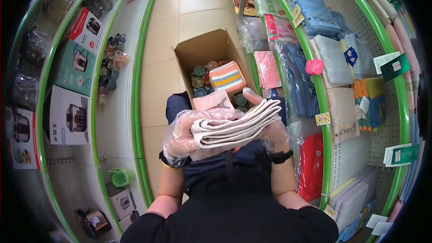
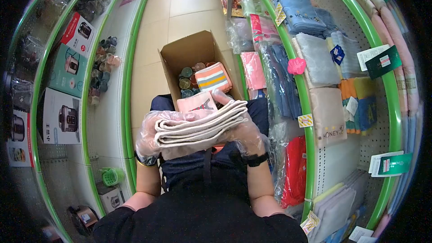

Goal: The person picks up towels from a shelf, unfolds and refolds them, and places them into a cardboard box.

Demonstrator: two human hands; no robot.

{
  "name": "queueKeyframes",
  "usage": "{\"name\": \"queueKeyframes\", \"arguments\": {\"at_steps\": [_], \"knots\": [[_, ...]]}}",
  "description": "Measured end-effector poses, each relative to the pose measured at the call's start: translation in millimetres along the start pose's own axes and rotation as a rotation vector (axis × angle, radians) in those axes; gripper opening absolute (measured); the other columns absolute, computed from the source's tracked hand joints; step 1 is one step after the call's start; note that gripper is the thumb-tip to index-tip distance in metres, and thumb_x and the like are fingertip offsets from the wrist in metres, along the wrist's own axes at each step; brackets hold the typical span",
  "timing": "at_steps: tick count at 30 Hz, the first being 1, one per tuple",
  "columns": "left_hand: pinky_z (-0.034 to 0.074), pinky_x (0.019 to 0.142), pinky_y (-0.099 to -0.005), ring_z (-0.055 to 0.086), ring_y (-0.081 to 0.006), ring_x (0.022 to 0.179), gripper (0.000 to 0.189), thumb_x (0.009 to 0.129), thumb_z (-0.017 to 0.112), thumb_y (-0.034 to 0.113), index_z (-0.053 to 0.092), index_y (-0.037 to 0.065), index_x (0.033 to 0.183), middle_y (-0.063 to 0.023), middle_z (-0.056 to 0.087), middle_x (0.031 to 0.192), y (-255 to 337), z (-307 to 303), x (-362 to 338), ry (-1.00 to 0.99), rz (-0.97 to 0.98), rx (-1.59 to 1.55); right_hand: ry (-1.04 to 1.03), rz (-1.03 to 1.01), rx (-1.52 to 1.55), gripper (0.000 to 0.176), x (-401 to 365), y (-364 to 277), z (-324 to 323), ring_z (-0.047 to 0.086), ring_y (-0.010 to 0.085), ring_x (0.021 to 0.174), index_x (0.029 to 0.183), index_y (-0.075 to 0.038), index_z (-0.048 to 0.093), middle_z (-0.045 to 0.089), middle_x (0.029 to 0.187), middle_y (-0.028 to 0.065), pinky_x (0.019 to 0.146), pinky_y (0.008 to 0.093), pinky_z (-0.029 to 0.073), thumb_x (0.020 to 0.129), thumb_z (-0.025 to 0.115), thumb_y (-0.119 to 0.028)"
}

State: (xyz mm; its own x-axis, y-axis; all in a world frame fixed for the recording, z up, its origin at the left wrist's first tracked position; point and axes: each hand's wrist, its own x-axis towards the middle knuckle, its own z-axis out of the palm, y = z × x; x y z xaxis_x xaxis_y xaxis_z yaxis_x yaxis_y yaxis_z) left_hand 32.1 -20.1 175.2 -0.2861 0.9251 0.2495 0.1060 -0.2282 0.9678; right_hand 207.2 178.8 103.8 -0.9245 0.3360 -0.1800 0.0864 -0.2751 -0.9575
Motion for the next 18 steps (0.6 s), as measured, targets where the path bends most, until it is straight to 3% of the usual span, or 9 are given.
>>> {"name": "queueKeyframes", "arguments": {"at_steps": [2,3,4,5,6,9,11,15,18], "knots": [[0.048,0.075,-0.0312,0.063,-0.0285,0.085,0.041,0.070,0.070,0.013,0.058,-0.001,0.107,-0.0160,0.063,0.096,19,6,6,0.021,0.026,0.180,0.004,-0.376,-0.180,0.055,-18,-22,4,0.060,0.0141,0.096,0.115,0.005,0.055,0.063,0.107,0.0110,0.087,0.0289,0.048,0.067,0.078,-0.008],[0.048,0.075,-0.0314,0.063,-0.0290,0.086,0.039,0.070,0.069,0.010,0.057,-0.001,0.106,-0.0157,0.063,0.097,24,8,6,0.102,0.004,0.269,0.139,-0.398,-0.223,0.041,-24,-46,16,0.064,0.0162,0.085,0.104,0.005,0.061,0.067,0.096,0.0109,0.079,0.0277,0.051,0.068,0.076,-0.007],[0.048,0.076,-0.0316,0.063,-0.0295,0.087,0.037,0.071,0.068,0.007,0.057,0.000,0.106,-0.0154,0.063,0.098,25,11,6,0.184,-0.018,0.360,0.170,-0.342,-0.083,0.039,-23,-43,18,0.064,0.0159,0.086,0.101,0.005,0.061,0.067,0.094,0.0110,0.079,0.0273,0.051,0.068,0.076,-0.008],[0.048,0.082,-0.0308,0.063,-0.0207,0.091,0.037,0.074,0.068,0.013,0.057,-0.001,0.107,-0.0121,0.064,0.102,22,16,7,0.266,-0.012,0.410,0.215,-0.416,-0.219,0.036,-25,-46,18,0.064,0.0165,0.084,0.099,0.004,0.062,0.067,0.093,0.0110,0.077,0.0277,0.051,0.068,0.075,-0.008],[0.046,0.086,-0.0312,0.061,-0.0209,0.096,0.036,0.075,0.068,0.008,0.054,-0.001,0.107,-0.0135,0.063,0.105,12,19,6,0.344,0.019,0.427,0.258,-0.490,-0.356,0.033,-27,-50,19,0.065,0.0172,0.082,0.097,0.003,0.063,0.067,0.092,0.0109,0.074,0.0280,0.051,0.068,0.075,-0.008],[0.045,0.089,-0.0326,0.060,-0.0234,0.100,0.038,0.076,0.069,0.008,0.051,0.000,0.108,-0.0157,0.061,0.109,-17,33,2,0.537,0.017,0.226,0.353,-0.545,-0.627,0.028,-34,-47,17,0.065,0.0190,0.078,0.094,0.001,0.063,0.067,0.088,0.0111,0.069,0.0288,0.051,0.069,0.073,-0.008],[0.044,0.091,-0.0344,0.059,-0.0271,0.103,0.039,0.076,0.071,0.013,0.050,0.002,0.107,-0.0180,0.060,0.111,-24,38,2,0.644,0.123,-0.057,0.375,-0.581,-0.601,0.026,-37,-44,20,0.065,0.0197,0.076,0.093,0.000,0.063,0.067,0.087,0.0112,0.068,0.0289,0.050,0.070,0.072,-0.008],[0.045,0.091,-0.0393,0.057,-0.0327,0.106,0.033,0.072,0.076,0.018,0.055,0.005,0.094,-0.0230,0.056,0.116,-17,21,2,0.421,0.198,0.254,0.396,-0.591,-0.524,0.024,-41,-53,32,0.065,0.0208,0.077,0.091,0.000,0.063,0.067,0.088,0.0120,0.068,0.0285,0.050,0.070,0.073,-0.010],[0.046,0.091,-0.0422,0.056,-0.0351,0.107,0.032,0.073,0.076,0.019,0.057,0.005,0.094,-0.0251,0.054,0.119,-42,13,-7,0.429,0.311,0.123,0.400,-0.500,-0.516,0.030,-40,-49,34,0.066,0.0212,0.080,0.094,0.000,0.063,0.067,0.090,0.0130,0.071,0.0283,0.050,0.070,0.075,-0.012]]}}
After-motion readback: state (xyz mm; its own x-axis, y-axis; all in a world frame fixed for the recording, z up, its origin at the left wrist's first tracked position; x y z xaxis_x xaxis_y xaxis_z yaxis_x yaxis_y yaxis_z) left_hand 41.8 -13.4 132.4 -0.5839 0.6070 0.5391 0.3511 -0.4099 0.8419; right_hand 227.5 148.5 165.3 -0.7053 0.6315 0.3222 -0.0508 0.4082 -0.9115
